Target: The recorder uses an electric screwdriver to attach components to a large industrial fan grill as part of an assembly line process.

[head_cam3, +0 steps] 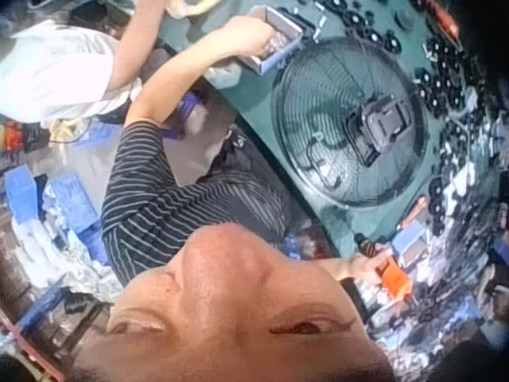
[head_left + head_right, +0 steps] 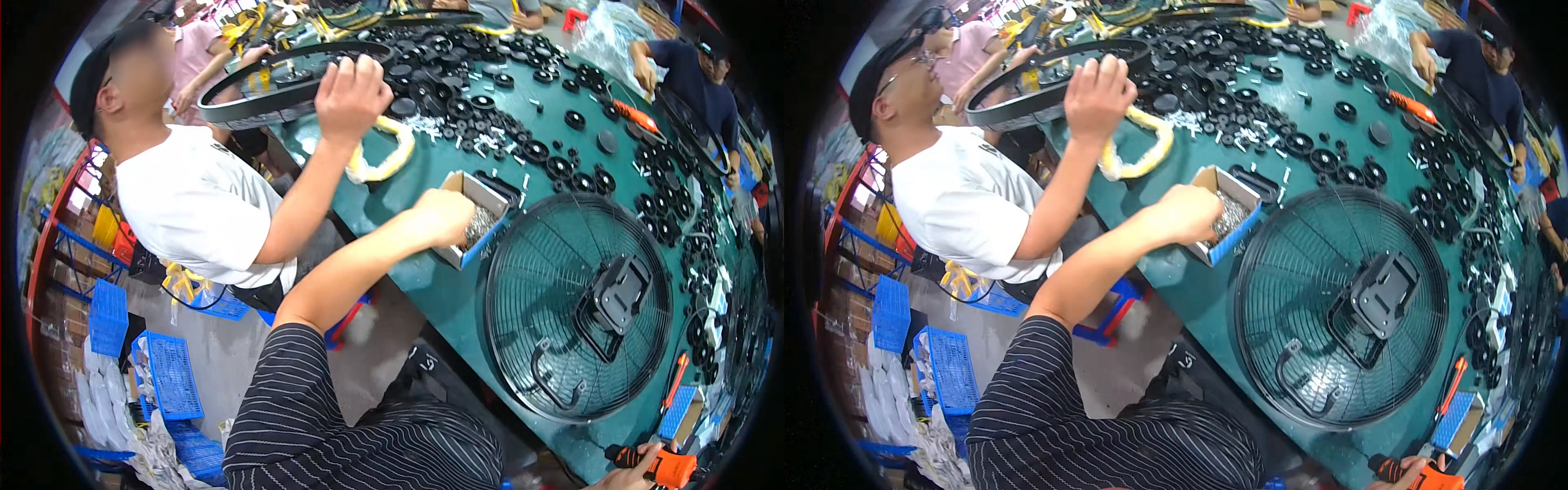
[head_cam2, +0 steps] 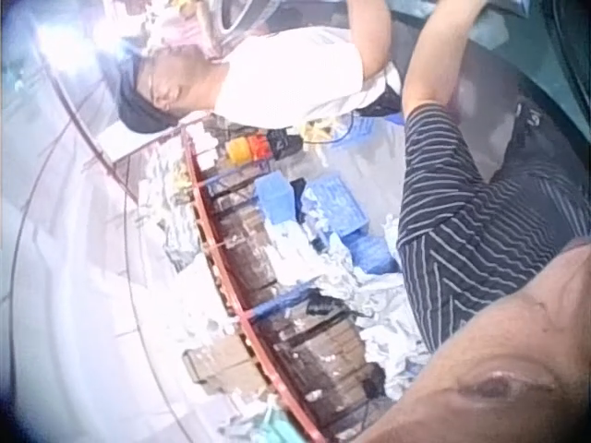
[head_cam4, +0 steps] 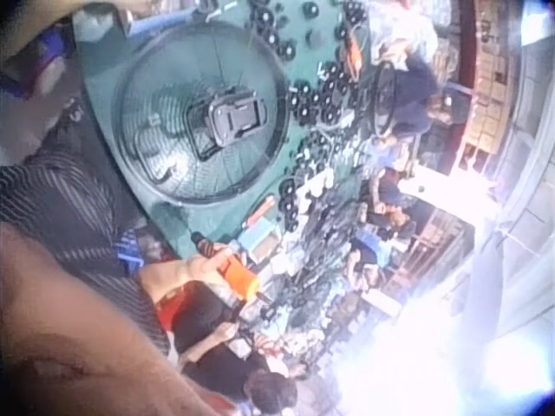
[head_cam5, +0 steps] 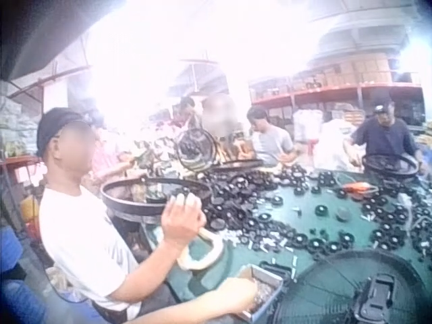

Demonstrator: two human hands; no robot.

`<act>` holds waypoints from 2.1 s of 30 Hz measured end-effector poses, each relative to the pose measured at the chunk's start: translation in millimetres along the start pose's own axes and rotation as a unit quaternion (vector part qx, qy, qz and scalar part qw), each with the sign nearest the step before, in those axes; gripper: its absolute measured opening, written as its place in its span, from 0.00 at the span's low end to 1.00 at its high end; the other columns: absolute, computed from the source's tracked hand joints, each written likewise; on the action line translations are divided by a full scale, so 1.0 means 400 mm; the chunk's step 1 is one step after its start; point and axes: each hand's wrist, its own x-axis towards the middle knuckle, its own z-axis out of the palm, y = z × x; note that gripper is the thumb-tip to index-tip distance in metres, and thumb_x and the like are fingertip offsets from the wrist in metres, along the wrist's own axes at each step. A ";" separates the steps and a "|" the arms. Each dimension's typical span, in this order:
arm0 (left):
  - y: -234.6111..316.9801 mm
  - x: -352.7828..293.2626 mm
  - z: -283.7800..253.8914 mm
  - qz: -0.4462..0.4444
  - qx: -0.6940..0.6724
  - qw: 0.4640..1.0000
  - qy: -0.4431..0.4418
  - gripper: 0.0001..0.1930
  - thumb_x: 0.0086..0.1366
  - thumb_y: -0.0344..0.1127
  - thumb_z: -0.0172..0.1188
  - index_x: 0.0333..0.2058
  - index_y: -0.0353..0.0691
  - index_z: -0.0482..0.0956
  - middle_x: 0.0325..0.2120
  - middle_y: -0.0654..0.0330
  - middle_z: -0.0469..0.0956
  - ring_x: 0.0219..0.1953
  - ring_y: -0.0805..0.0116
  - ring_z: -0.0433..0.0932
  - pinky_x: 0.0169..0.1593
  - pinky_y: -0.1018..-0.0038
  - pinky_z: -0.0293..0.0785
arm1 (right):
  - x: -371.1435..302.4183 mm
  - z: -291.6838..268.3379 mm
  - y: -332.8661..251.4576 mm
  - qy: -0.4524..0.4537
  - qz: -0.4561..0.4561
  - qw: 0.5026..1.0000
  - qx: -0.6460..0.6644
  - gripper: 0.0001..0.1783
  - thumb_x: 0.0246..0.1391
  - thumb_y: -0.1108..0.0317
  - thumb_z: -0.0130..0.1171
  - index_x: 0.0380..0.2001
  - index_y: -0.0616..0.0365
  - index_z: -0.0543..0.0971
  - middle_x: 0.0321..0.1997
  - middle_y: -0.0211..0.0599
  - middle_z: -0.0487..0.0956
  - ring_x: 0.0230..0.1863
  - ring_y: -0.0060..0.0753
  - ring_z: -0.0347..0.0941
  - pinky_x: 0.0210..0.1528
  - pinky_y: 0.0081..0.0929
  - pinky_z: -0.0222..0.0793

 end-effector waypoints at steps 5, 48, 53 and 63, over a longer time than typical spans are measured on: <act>0.010 0.022 -0.019 -0.003 0.004 1.000 -0.016 0.09 0.48 0.35 0.69 0.29 0.37 0.85 0.30 0.49 0.84 0.36 0.51 0.84 0.40 0.59 0.80 | 0.003 0.032 -0.024 -0.034 -0.007 0.999 0.020 0.14 0.50 0.76 0.68 0.35 0.68 0.73 0.26 0.38 0.72 0.23 0.32 0.69 0.26 0.28 0.70; 0.302 -0.318 0.108 0.198 -0.869 0.447 -0.070 0.06 0.65 0.20 0.59 0.40 0.32 0.79 0.38 0.53 0.81 0.30 0.74 0.80 0.31 0.79 0.78 | -0.058 0.085 -0.201 -0.252 0.046 0.839 0.480 0.23 0.61 0.61 0.57 0.57 0.59 0.72 0.31 0.29 0.67 0.27 0.24 0.63 0.34 0.26 0.61; 0.385 -0.357 0.193 0.127 -0.919 0.339 -0.158 0.05 0.62 0.17 0.57 0.36 0.29 0.78 0.37 0.50 0.77 0.28 0.68 0.78 0.30 0.75 0.76 | -0.100 0.139 -0.202 -0.191 0.105 0.799 0.560 0.24 0.55 0.72 0.63 0.50 0.71 0.66 0.29 0.33 0.67 0.25 0.22 0.64 0.31 0.20 0.63; 0.378 -0.426 0.226 0.169 -0.824 0.532 -0.103 0.10 0.64 0.16 0.57 0.42 0.27 0.82 0.39 0.50 0.79 0.28 0.74 0.79 0.32 0.81 0.78 | -0.186 0.190 -0.189 -0.228 0.105 0.851 0.462 0.25 0.62 0.64 0.59 0.56 0.64 0.63 0.35 0.35 0.71 0.27 0.24 0.72 0.28 0.23 0.74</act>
